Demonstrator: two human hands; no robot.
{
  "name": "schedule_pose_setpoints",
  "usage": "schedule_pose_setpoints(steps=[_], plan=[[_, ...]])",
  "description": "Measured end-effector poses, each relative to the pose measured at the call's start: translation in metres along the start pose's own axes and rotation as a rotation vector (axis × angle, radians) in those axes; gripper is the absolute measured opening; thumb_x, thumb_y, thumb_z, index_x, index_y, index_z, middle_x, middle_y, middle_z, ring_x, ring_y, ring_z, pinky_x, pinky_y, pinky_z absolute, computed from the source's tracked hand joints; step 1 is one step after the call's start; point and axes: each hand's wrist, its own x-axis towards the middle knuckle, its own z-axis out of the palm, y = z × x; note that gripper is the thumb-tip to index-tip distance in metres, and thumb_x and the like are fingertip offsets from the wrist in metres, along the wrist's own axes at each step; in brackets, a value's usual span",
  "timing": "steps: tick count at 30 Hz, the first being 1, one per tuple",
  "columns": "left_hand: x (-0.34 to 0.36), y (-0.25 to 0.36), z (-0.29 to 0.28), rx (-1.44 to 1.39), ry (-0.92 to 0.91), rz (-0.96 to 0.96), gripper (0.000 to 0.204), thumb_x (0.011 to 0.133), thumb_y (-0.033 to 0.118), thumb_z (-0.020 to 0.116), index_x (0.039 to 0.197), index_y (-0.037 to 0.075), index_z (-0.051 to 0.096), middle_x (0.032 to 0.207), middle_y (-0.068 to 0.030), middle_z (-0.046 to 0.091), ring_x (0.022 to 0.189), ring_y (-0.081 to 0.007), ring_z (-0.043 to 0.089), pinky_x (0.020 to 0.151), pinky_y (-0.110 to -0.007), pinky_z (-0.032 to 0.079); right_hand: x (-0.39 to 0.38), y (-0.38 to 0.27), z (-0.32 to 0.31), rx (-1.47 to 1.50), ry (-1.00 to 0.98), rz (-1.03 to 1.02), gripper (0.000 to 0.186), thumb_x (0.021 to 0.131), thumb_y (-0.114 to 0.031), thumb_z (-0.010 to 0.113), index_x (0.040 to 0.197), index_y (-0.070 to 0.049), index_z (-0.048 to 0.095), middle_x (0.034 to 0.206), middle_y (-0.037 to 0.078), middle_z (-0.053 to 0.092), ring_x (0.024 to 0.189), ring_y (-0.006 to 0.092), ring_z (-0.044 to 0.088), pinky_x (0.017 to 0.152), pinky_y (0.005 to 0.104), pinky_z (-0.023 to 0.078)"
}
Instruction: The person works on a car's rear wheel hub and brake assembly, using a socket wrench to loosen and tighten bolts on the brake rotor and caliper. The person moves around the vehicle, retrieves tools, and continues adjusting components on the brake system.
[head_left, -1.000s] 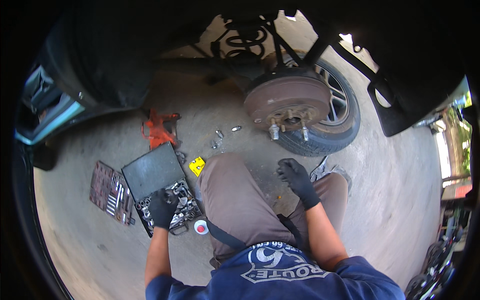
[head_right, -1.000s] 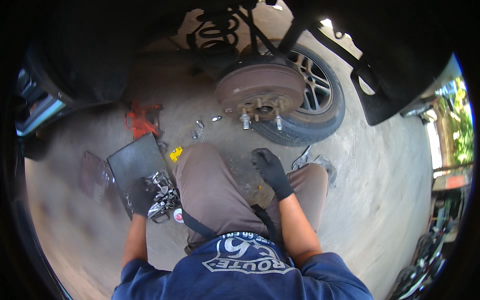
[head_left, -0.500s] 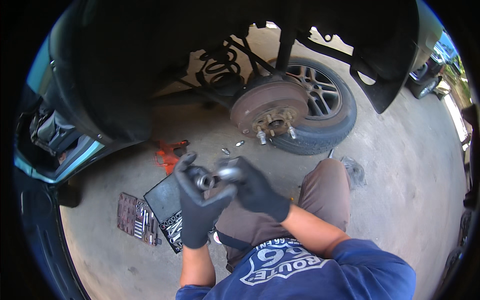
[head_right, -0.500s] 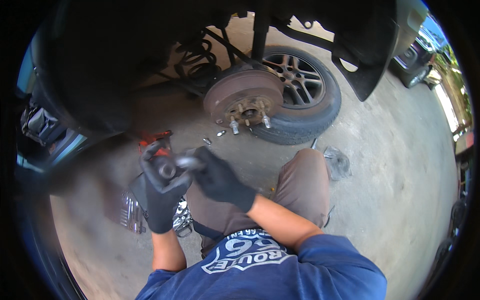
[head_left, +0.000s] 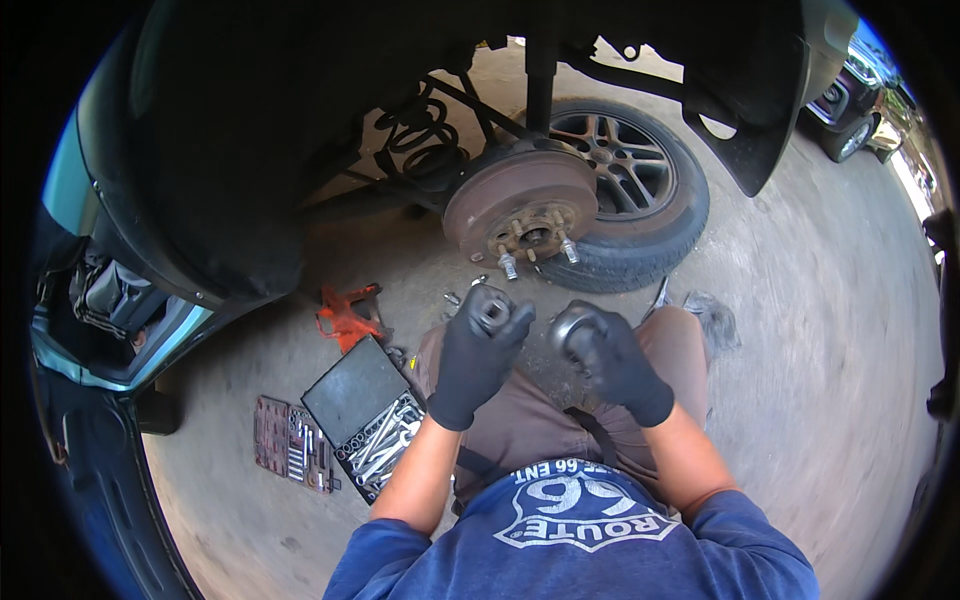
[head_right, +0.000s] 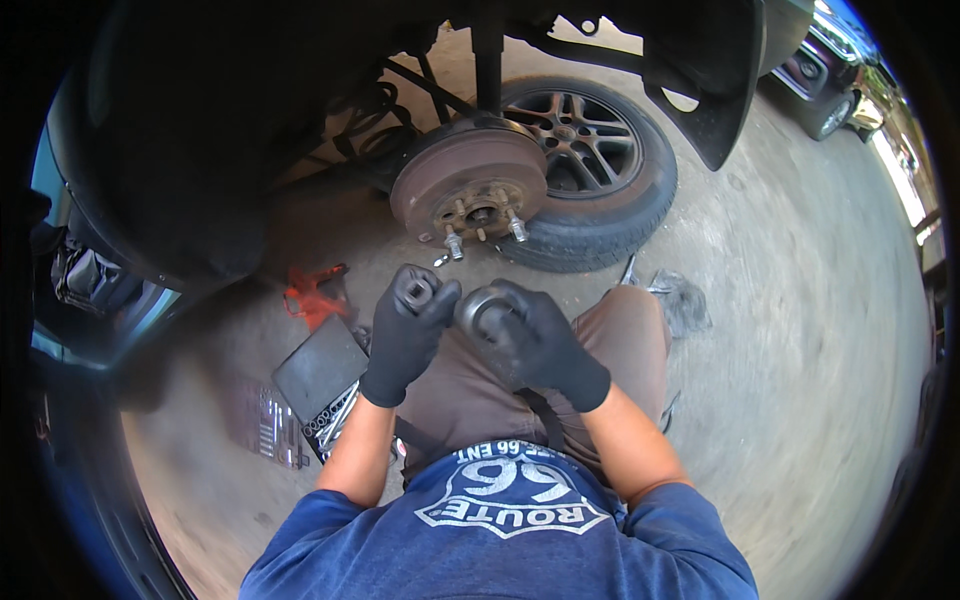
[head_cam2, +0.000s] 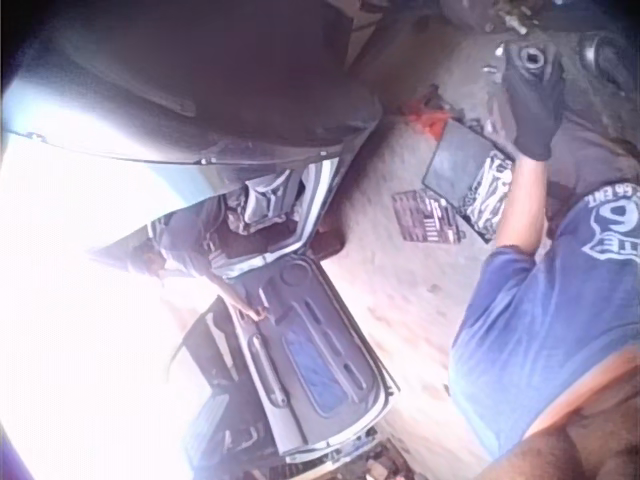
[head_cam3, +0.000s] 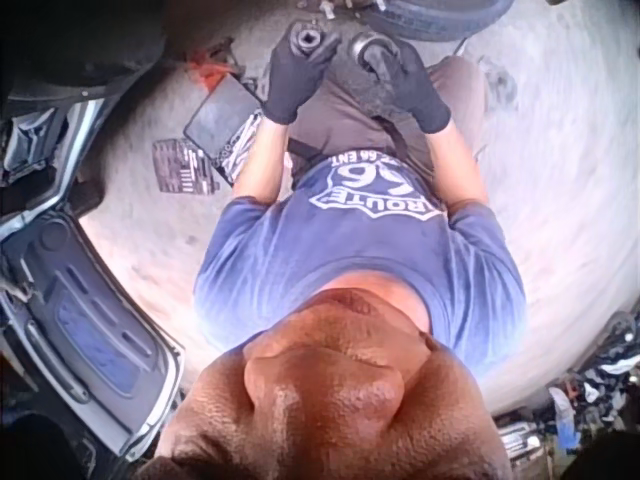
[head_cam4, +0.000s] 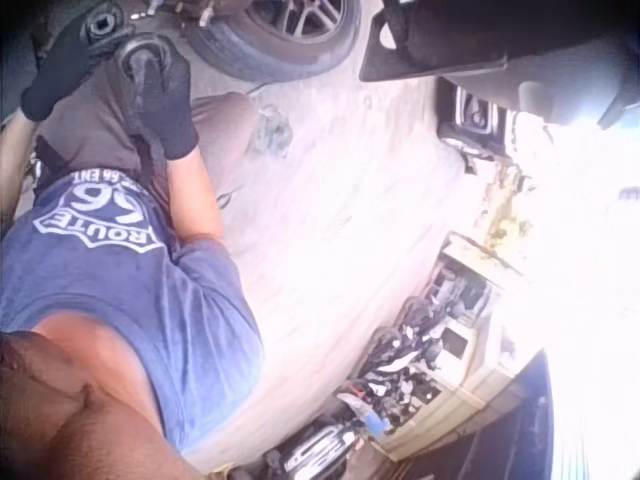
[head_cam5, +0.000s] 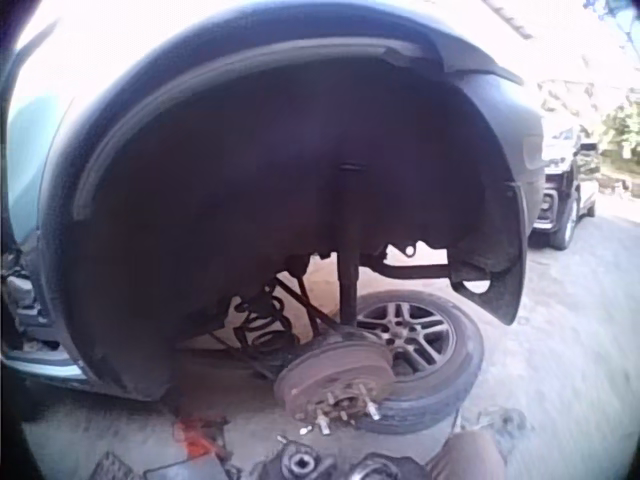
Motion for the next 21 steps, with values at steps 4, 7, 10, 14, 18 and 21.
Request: schedule_pose_setpoints(steps=[4,7,10,14,18,21], plan=[[0.001,0.005,-0.005,0.541,-0.117,0.444,0.022,0.086,0.022,0.074,0.096,0.008,0.061,0.08,-0.015,0.065,0.073,-0.036,0.065,0.065,-0.042,0.05,-0.008,-0.004,-0.012,-0.047,0.0,-0.02,0.028,0.101,-0.022,0.054,0.113,0.002,0.062,0.097,0.01,0.066,0.087,0.0129,0.061,0.078,0.0299,0.05],[0.005,0.009,-0.004,0.627,-0.189,0.608,0.028,0.081,0.019,0.074,0.104,0.008,0.061,0.083,-0.0155,0.065,0.079,-0.0369,0.066,0.068,-0.044,0.049,-0.012,-0.003,-0.011,0.044,-0.008,0.2,0.032,0.103,-0.025,0.052,0.115,0.001,0.065,0.095,0.006,0.068,0.085,0.0128,0.059,0.079,0.0302,0.049],[0.009,0.016,-0.007,0.687,-0.347,0.55,0.035,0.078,0.018,0.073,0.109,0.008,0.06,0.089,-0.0158,0.067,0.086,-0.0373,0.067,0.072,-0.045,0.05,-0.01,0.004,-0.017,-0.019,-0.093,0.23,0.031,0.102,-0.025,0.054,0.115,0.001,0.065,0.097,0.009,0.07,0.086,0.0156,0.061,0.08,0.0323,0.05],[0.008,0.024,-0.015,0.341,-0.794,0.416,0.036,0.077,0.02,0.074,0.108,0.009,0.06,0.094,-0.0159,0.069,0.085,-0.0369,0.068,0.073,-0.045,0.052,-0.003,0.012,-0.038,-0.266,-0.403,0.126,0.029,0.1,-0.026,0.057,0.112,-0.001,0.065,0.094,0.011,0.069,0.081,0.0194,0.063,0.078,0.0348,0.051],[0.006,0.017,0.0,0.465,-0.529,0.367,0.032,0.077,0.022,0.077,0.103,0.01,0.062,0.087,-0.0144,0.07,0.079,-0.0352,0.069,0.067,-0.043,0.052,-0.005,0.014,-0.029,-0.422,-0.149,0.408,0.032,0.103,-0.026,0.052,0.124,-0.002,0.057,0.091,0.008,0.065,0.077,0.011,0.062,0.065,0.0276,0.05],[0.011,0.0,0.02,0.606,-0.091,0.486,0.029,0.076,0.023,0.079,0.098,0.011,0.063,0.083,-0.0136,0.07,0.077,-0.0344,0.069,0.065,-0.043,0.052,-0.016,0.013,0.004,0.247,0.273,0.568,0.033,0.105,-0.031,0.052,0.124,-0.005,0.053,0.092,0.005,0.062,0.074,0.0091,0.06,0.062,0.0251,0.05]])
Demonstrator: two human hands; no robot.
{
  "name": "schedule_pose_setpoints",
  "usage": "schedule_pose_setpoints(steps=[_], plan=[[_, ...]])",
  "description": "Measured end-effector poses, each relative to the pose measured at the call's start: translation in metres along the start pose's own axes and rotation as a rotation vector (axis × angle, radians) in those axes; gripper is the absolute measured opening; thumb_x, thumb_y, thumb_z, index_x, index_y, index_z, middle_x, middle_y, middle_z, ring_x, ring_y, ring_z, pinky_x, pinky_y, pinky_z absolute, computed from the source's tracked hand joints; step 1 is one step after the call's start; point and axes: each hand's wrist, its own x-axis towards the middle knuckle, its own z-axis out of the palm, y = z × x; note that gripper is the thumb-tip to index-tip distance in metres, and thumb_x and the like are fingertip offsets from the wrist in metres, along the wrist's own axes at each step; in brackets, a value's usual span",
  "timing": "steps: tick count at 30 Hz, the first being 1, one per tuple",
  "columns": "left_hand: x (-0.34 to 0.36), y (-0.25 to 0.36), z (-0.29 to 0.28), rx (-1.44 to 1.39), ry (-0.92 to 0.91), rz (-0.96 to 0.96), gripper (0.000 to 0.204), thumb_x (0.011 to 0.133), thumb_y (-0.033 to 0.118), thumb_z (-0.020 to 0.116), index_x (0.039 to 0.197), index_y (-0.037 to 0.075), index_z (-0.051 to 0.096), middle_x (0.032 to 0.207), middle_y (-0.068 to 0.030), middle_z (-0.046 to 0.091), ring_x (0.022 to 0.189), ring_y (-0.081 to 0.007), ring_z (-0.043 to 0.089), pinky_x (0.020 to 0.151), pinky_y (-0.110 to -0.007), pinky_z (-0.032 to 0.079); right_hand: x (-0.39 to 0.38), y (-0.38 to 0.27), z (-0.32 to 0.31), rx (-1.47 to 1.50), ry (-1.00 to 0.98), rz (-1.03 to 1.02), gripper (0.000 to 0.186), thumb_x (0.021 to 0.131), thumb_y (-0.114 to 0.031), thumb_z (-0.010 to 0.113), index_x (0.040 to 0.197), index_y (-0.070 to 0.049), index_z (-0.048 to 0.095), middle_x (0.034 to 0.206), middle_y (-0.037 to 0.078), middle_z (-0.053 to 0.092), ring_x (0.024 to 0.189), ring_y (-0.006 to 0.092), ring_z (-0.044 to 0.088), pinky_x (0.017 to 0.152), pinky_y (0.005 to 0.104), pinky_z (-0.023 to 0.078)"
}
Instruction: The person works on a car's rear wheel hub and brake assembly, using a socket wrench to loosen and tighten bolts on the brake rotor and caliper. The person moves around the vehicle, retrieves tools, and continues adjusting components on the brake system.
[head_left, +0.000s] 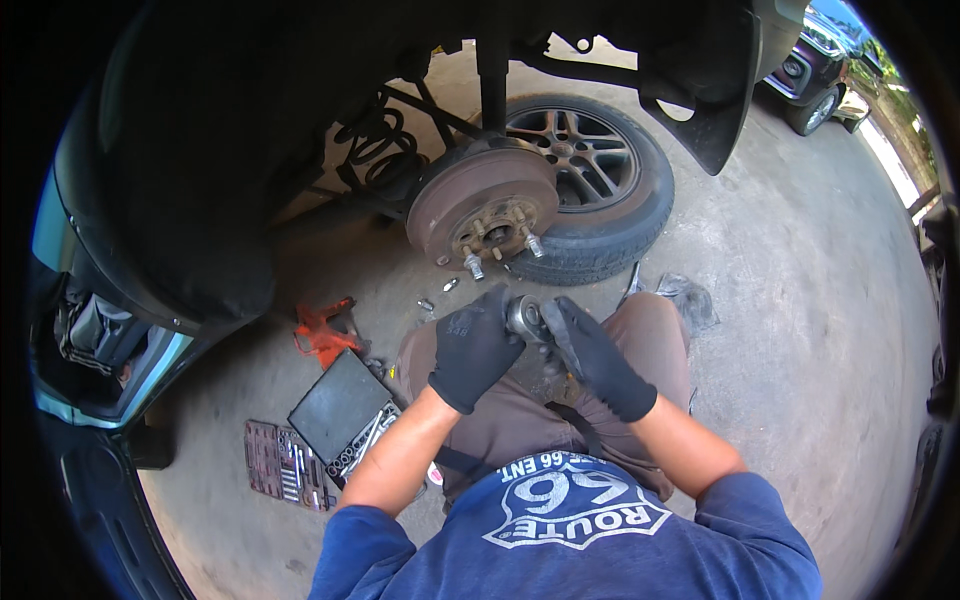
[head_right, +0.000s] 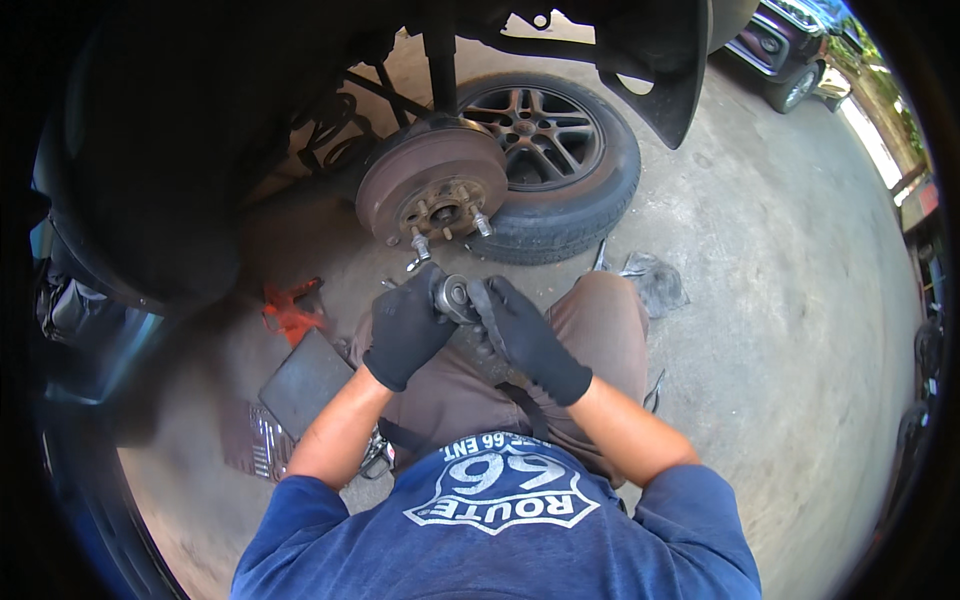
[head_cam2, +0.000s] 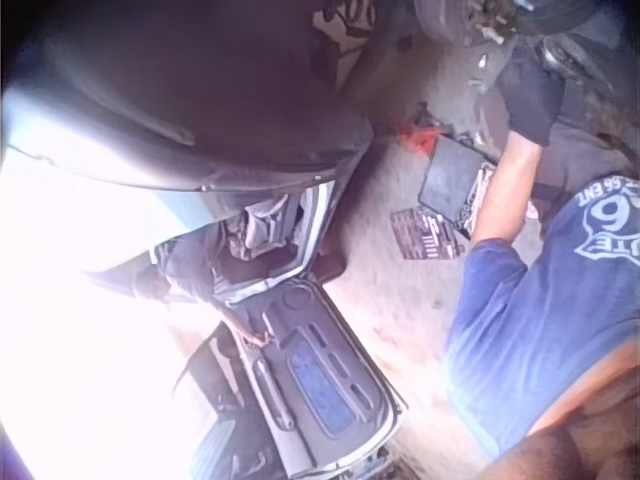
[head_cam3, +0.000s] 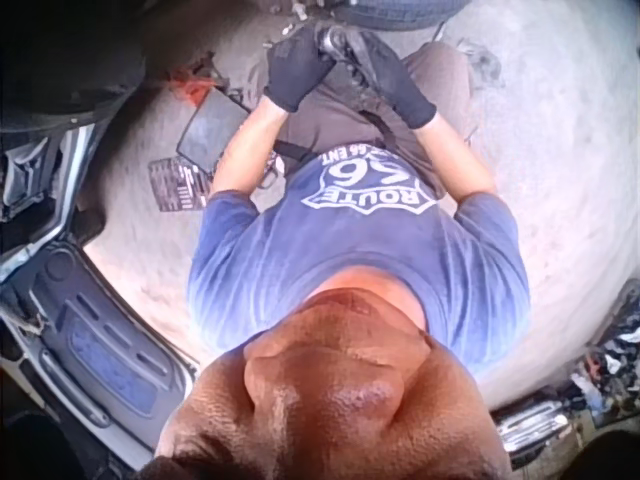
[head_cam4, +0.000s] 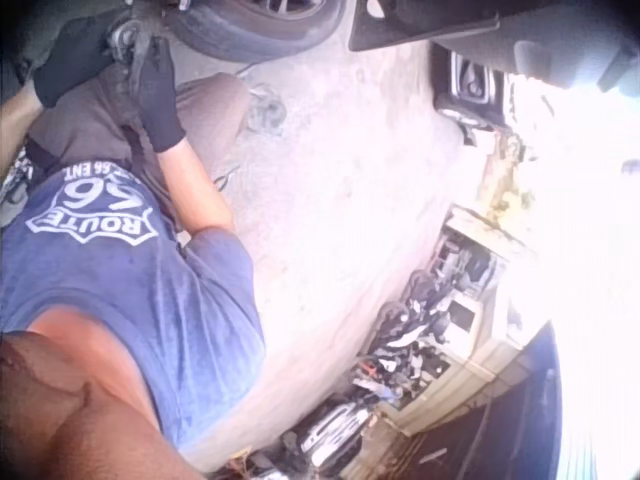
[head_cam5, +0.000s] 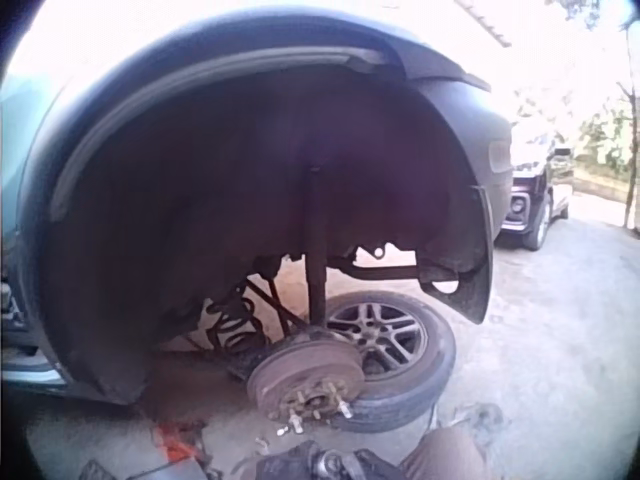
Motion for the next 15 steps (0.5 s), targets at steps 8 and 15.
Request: schedule_pose_setpoints(steps=[8,15], plan=[[-0.016,-0.032,0.003,-0.078,-0.191,-0.049,0.037,0.077,0.018,0.077,0.109,0.007,0.063,0.096,-0.015,0.071,0.085,-0.0336,0.071,0.073,-0.04,0.055,-0.004,0.019,-0.004,-0.168,-0.183,-0.215,0.024,0.104,-0.024,0.054,0.12,-0.007,0.057,0.092,0.005,0.059,0.072,0.0109,0.061,0.067,0.0274,0.051],[-0.041,-0.001,-0.003,-0.944,-0.807,0.143,0.043,0.083,0.02,0.08,0.121,0.005,0.067,0.104,-0.0012,0.072,0.087,-0.0176,0.067,0.081,-0.033,0.054,-0.007,-0.022,-0.033,-1.199,-0.43,-1.196,0.067,0.077,-0.06,0.074,0.121,-0.011,0.062,0.105,0.012,0.064,0.075,0.0315,0.067,0.067,0.0421,0.052]])
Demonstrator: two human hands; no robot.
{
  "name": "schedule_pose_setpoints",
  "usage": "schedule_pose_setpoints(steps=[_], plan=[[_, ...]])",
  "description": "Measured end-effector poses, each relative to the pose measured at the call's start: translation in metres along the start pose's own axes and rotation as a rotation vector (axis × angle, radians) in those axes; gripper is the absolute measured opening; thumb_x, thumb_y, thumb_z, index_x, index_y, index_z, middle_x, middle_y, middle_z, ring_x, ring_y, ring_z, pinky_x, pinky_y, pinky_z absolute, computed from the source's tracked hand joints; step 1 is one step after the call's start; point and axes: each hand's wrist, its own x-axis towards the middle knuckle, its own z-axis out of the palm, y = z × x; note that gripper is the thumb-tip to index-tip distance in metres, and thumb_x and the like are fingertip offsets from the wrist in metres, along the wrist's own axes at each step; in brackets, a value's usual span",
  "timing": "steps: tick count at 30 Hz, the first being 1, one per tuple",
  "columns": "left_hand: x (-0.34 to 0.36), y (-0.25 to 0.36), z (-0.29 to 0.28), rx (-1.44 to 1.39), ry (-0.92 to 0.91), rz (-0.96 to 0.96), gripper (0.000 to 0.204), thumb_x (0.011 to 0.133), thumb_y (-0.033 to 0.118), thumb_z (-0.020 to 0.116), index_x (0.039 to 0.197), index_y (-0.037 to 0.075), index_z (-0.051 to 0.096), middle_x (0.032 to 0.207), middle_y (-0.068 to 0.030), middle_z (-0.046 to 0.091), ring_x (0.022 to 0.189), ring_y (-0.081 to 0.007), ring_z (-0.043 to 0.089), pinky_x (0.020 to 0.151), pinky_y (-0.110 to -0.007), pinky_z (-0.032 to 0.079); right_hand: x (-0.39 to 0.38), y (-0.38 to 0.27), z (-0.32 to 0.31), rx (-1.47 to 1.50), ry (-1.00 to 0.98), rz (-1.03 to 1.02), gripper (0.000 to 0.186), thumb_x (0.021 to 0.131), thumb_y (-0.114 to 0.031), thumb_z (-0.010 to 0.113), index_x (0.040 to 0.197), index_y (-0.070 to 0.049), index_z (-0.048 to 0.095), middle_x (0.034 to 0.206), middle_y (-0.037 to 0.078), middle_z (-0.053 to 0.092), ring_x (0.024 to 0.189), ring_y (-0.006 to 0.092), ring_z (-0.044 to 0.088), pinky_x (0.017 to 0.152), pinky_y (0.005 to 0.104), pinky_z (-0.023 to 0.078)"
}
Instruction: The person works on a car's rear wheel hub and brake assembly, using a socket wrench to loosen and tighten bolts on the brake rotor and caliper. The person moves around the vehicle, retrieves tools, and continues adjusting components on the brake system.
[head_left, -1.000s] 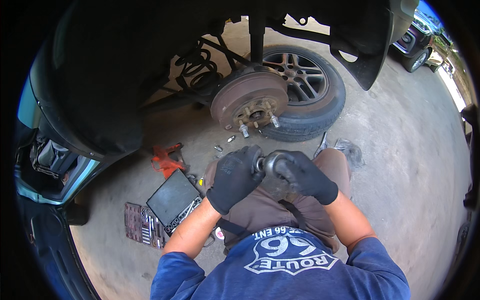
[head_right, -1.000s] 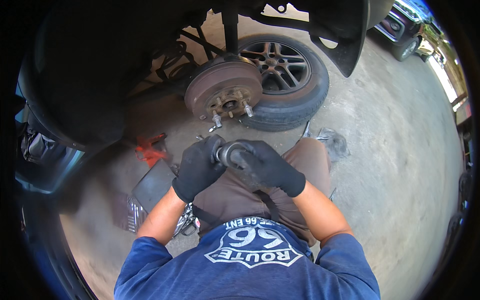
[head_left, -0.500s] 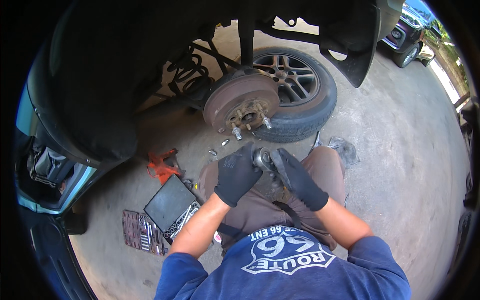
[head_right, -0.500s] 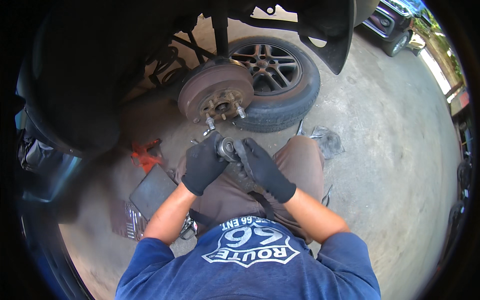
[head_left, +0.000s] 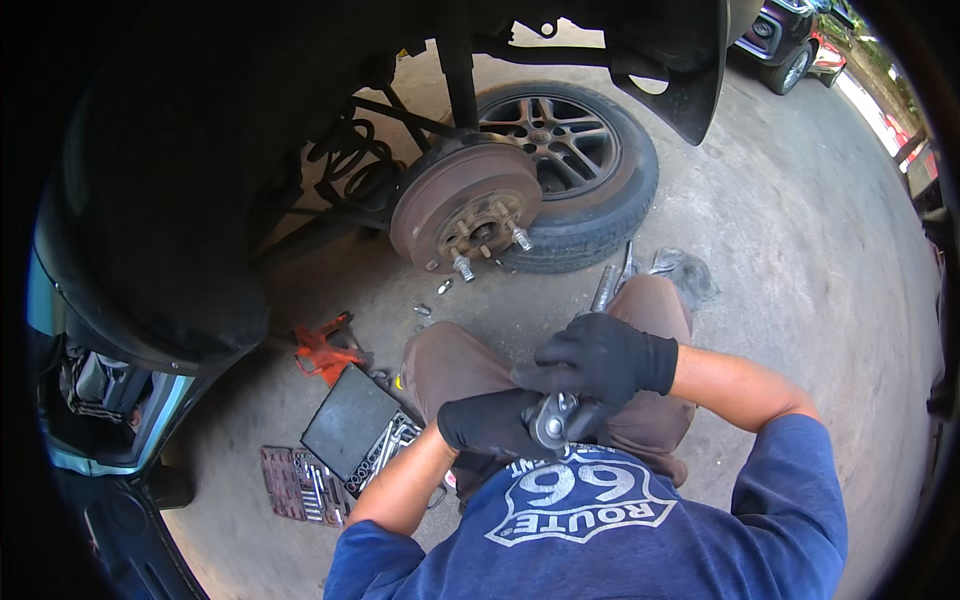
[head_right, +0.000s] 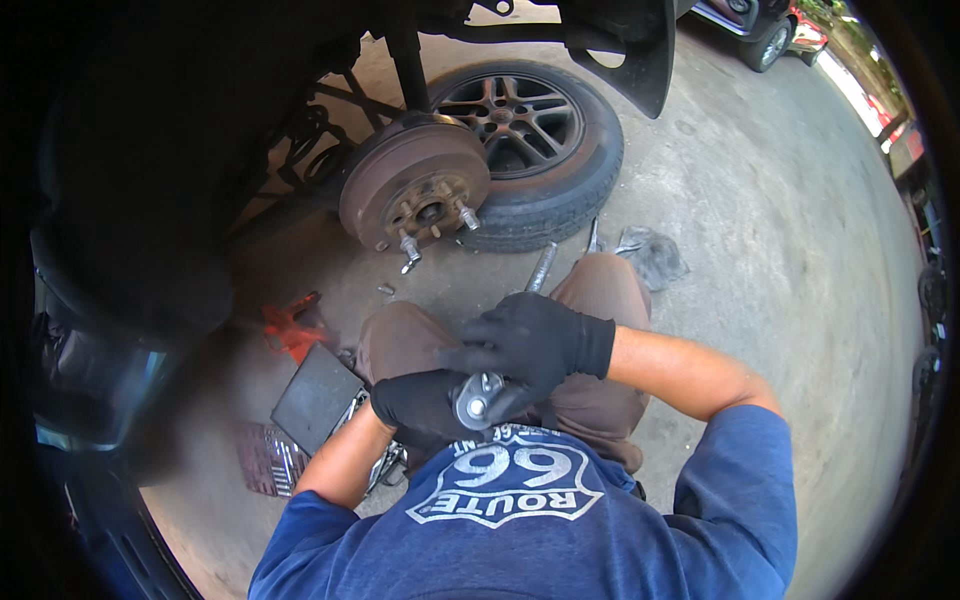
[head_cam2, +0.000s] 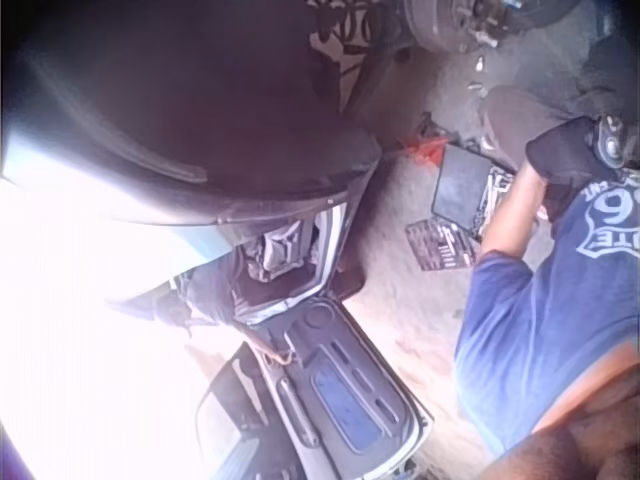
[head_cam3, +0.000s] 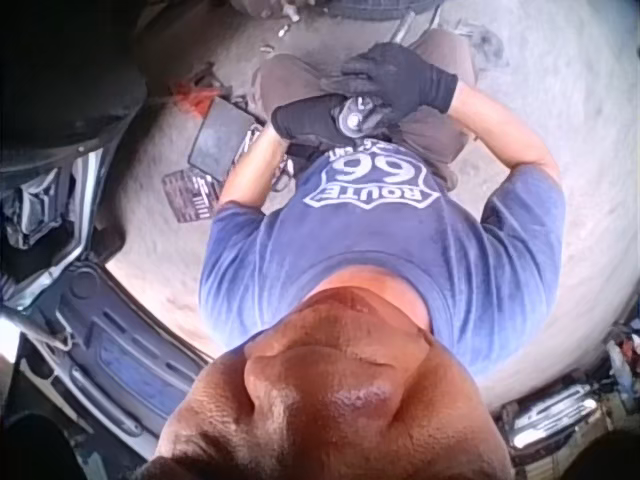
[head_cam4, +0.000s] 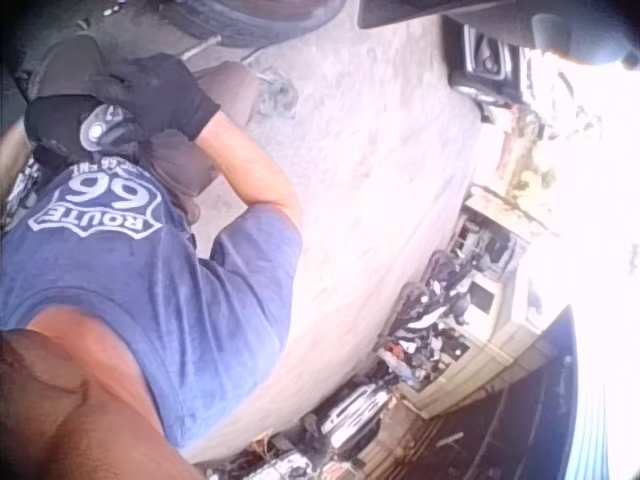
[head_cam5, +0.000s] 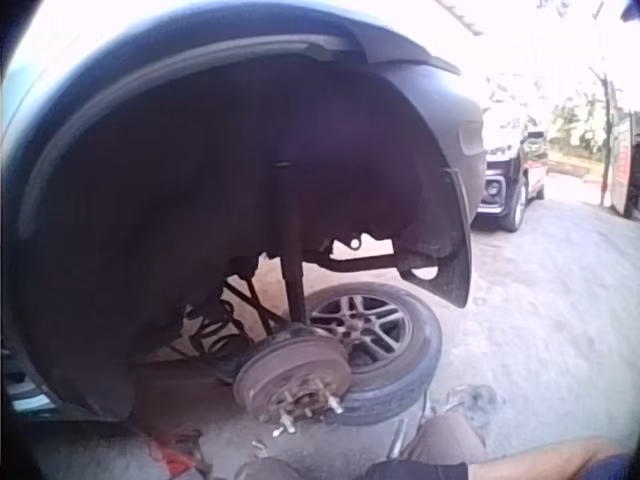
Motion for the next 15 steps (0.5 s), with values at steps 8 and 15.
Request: schedule_pose_setpoints(steps=[8,15], plan=[[0.032,0.013,-0.069,0.596,0.116,-0.49,0.06,0.083,0.042,0.076,0.126,0.003,0.061,0.104,-0.0121,0.072,0.094,-0.0318,0.07,0.083,-0.042,0.054,-0.016,0.025,0.023,0.381,0.006,0.698,0.07,0.079,-0.043,0.082,0.134,-0.012,0.052,0.098,0.018,0.065,0.084,0.0346,0.068,0.072,0.0429,0.052],[0.08,0.026,-0.2,1.117,0.972,-0.002,0.06,0.085,0.052,0.07,0.114,0.001,0.063,0.109,-0.0249,0.067,0.103,-0.0386,0.066,0.087,-0.047,0.051,-0.015,0.068,0.104,0.305,0.536,1.201,0.051,0.083,-0.029,0.078,0.119,-0.005,0.052,0.097,0.02,0.065,0.087,0.0374,0.068,0.075,0.044,0.052]])
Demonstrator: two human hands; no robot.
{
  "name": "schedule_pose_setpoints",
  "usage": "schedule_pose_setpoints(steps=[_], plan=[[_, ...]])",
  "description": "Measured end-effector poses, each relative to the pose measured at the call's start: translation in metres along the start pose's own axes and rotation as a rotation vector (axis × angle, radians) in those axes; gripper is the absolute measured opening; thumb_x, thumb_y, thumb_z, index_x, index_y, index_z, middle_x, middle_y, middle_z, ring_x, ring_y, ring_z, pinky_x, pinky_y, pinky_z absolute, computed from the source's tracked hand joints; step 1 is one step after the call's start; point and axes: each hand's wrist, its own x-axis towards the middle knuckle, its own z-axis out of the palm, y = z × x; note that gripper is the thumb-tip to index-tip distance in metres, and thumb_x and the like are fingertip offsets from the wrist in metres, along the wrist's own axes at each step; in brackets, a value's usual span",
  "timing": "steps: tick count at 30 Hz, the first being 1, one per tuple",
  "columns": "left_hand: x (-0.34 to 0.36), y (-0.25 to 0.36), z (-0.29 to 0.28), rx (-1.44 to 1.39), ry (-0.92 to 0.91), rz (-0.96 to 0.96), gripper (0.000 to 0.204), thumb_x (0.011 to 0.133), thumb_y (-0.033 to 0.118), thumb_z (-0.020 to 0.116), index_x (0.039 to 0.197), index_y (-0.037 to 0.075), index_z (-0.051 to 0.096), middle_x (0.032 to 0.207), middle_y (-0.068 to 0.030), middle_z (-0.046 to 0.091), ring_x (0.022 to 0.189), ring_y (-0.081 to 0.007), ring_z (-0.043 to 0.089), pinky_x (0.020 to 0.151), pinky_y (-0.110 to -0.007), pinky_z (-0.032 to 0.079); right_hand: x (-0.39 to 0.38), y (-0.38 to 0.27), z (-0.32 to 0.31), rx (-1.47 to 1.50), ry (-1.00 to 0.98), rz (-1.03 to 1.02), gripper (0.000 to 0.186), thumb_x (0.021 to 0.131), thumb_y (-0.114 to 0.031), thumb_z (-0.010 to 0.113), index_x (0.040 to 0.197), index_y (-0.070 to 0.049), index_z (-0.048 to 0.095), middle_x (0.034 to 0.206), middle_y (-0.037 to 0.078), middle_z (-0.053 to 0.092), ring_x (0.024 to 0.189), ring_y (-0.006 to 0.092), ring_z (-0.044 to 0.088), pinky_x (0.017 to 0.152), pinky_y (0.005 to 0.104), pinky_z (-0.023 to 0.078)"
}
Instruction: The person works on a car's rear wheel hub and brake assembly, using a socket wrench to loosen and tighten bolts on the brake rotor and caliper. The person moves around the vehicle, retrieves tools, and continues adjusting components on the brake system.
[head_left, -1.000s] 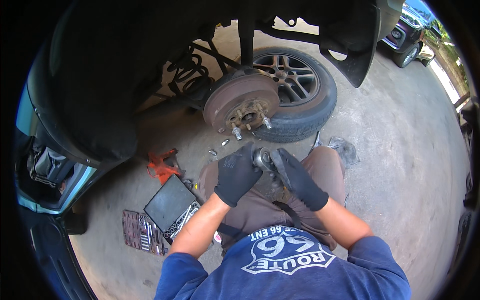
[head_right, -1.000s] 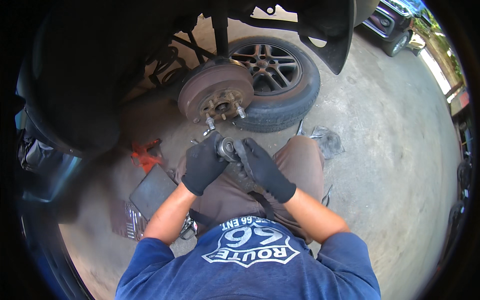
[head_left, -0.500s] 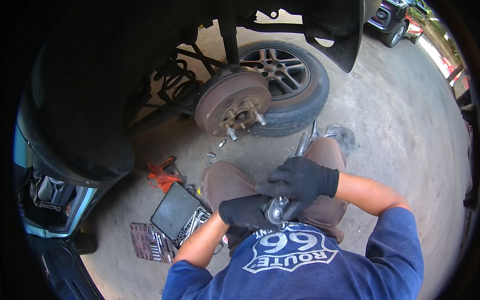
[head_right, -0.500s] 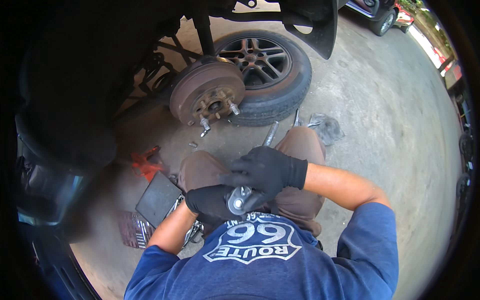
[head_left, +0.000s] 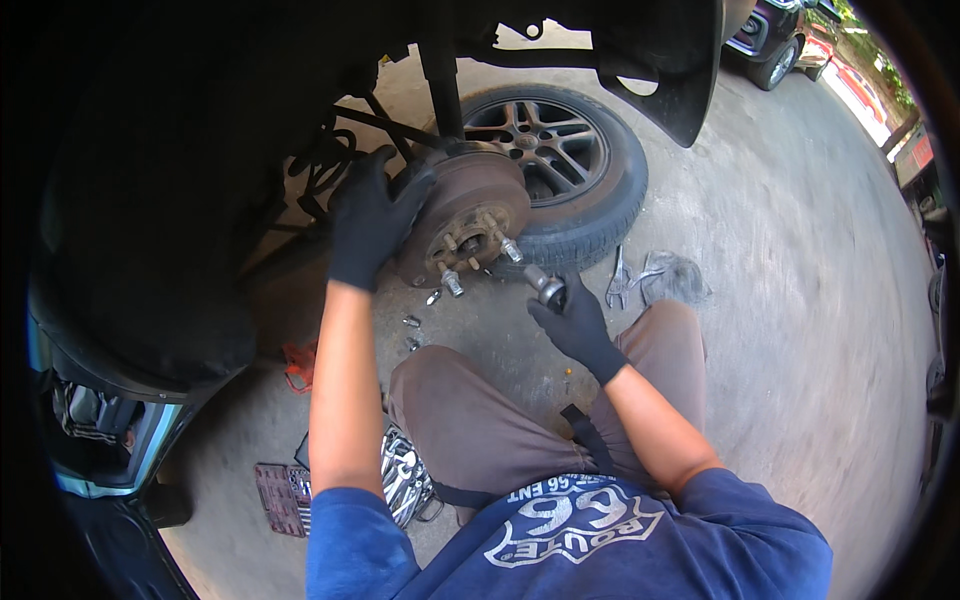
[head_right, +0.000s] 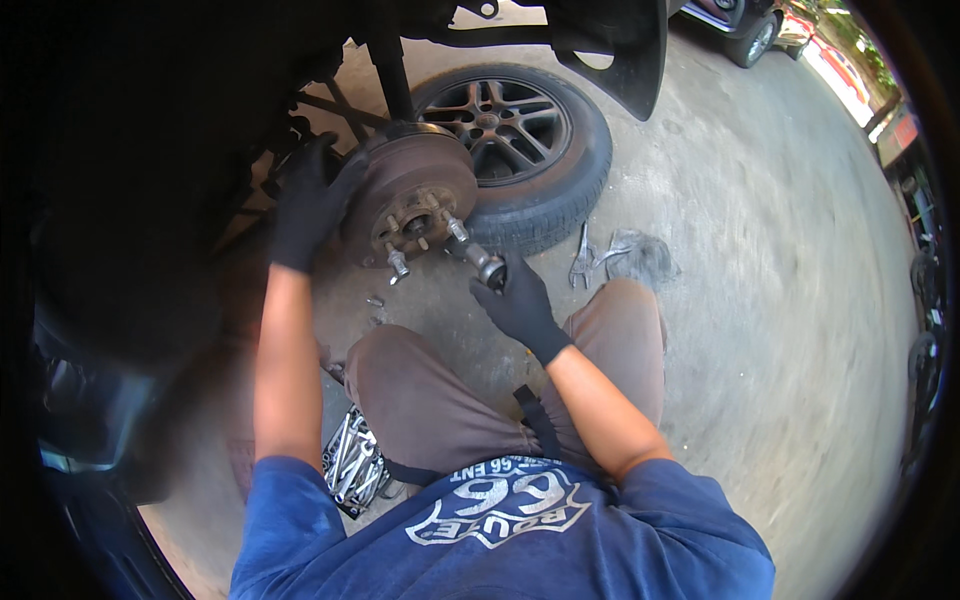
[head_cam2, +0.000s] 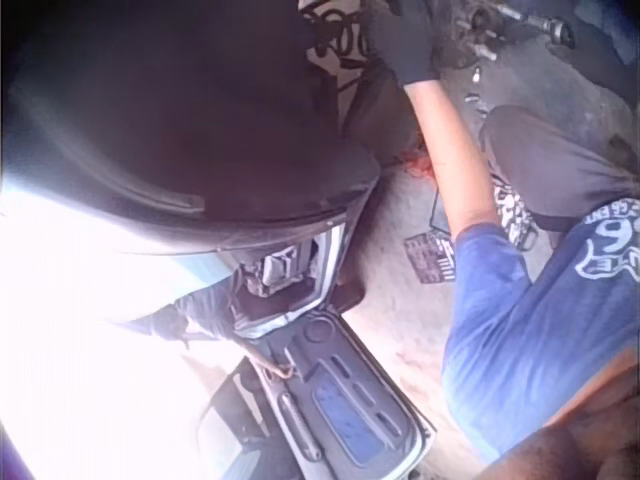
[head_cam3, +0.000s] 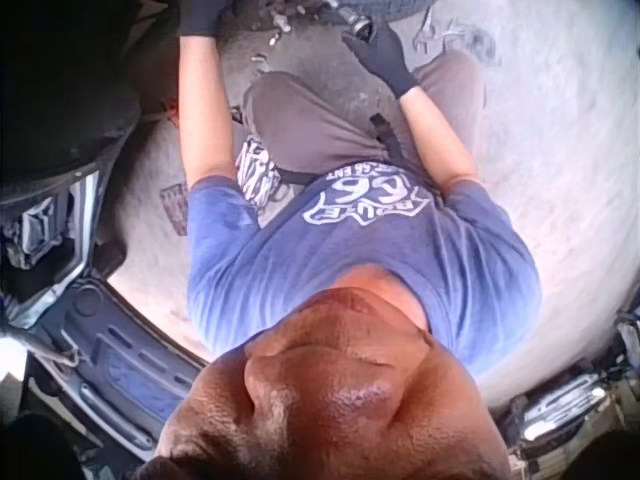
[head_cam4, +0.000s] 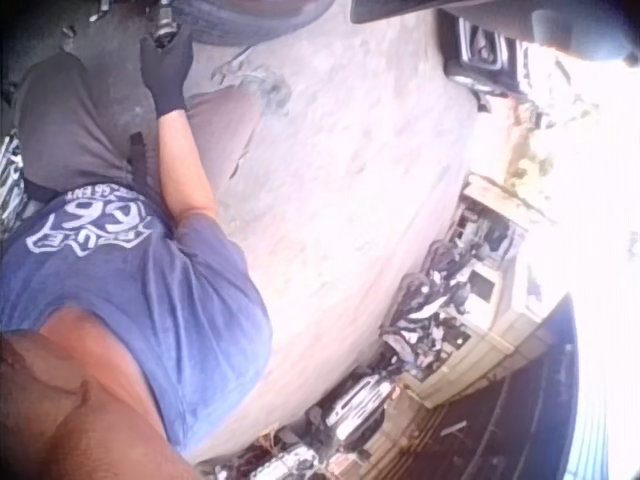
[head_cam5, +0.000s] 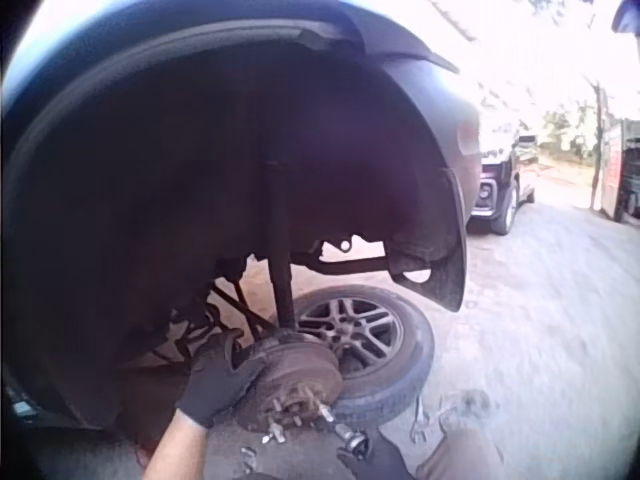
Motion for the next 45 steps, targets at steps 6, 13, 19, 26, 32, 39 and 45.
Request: schedule_pose_setpoints(steps=[6,13,19,26,32,39,45], plan=[[-0.001,-0.031,0.047,0.026,-0.074,-0.1,0.059,0.085,0.056,0.066,0.107,0.002,0.063,0.103,-0.0249,0.068,0.1,-0.0404,0.066,0.085,-0.047,0.052,0.033,0.035,0.039,-0.274,0.23,-0.249,0.046,0.084,-0.025,0.074,0.119,-0.005,0.05,0.103,0.021,0.064,0.089,0.0419,0.066,0.074,0.0492,0.052],[0.001,-0.027,0.044,0.072,-0.062,-0.114,0.061,0.087,0.056,0.065,0.108,0.0,0.062,0.106,-0.025,0.068,0.102,-0.0398,0.065,0.087,-0.046,0.051,0.042,0.035,0.071,0.127,0.223,-0.136,0.052,0.085,-0.023,0.075,0.124,-0.006,0.044,0.103,0.019,0.063,0.086,0.0374,0.067,0.073,0.0472,0.052],[-0.002,-0.037,0.055,0.061,-0.058,-0.073,0.061,0.087,0.056,0.065,0.112,0.0,0.061,0.106,-0.0255,0.067,0.103,-0.0412,0.064,0.088,-0.047,0.051,0.049,0.066,0.09,-0.032,0.305,-0.14,0.057,0.089,-0.026,0.075,0.128,-0.001,0.041,0.107,0.017,0.061,0.093,0.0303,0.065,0.081,0.0432,0.05],[0.011,-0.077,0.025,-0.076,-0.223,0.408,0.042,0.103,0.032,0.047,0.13,0.001,0.058,0.12,-0.0261,0.063,0.111,-0.04,0.061,0.096,-0.045,0.048,0.011,0.042,0.117,0.954,-0.305,0.186,0.048,0.092,-0.018,0.071,0.132,-0.005,0.047,0.111,0.016,0.063,0.098,0.0279,0.066,0.087,0.0425,0.053],[0.021,-0.086,0.009,-0.221,-0.466,0.343,0.045,0.103,0.034,0.049,0.13,-0.002,0.056,0.124,-0.0244,0.063,0.114,-0.035,0.062,0.099,-0.039,0.047,0.046,0.006,0.011,0.807,-0.27,0.179,0.045,0.101,-0.025,0.057,0.139,-0.004,0.048,0.101,0.019,0.071,0.087,0.0302,0.071,0.081,0.0467,0.058],[0.013,-0.047,0.002,-0.258,-0.538,-0.094,0.078,0.079,0.056,0.077,0.12,-0.007,0.056,0.117,-0.0242,0.064,0.109,-0.0315,0.062,0.096,-0.039,0.047,0.013,0.003,0.043,0.962,-0.6,0.367,0.036,0.106,-0.024,0.046,0.133,-0.002,0.052,0.091,0.016,0.07,0.075,0.0255,0.071,0.066,0.0405,0.059],[0.01,-0.047,0.003,-0.321,-0.494,-0.09,0.082,0.075,0.057,0.081,0.118,-0.008,0.057,0.111,-0.0236,0.066,0.104,-0.0299,0.066,0.091,-0.039,0.051,0.047,0.048,0.026,0.728,-0.225,0.385,0.024,0.101,-0.027,0.057,0.113,-0.007,0.059,0.086,0.009,0.067,0.069,0.0178,0.064,0.061,0.0332,0.053]])
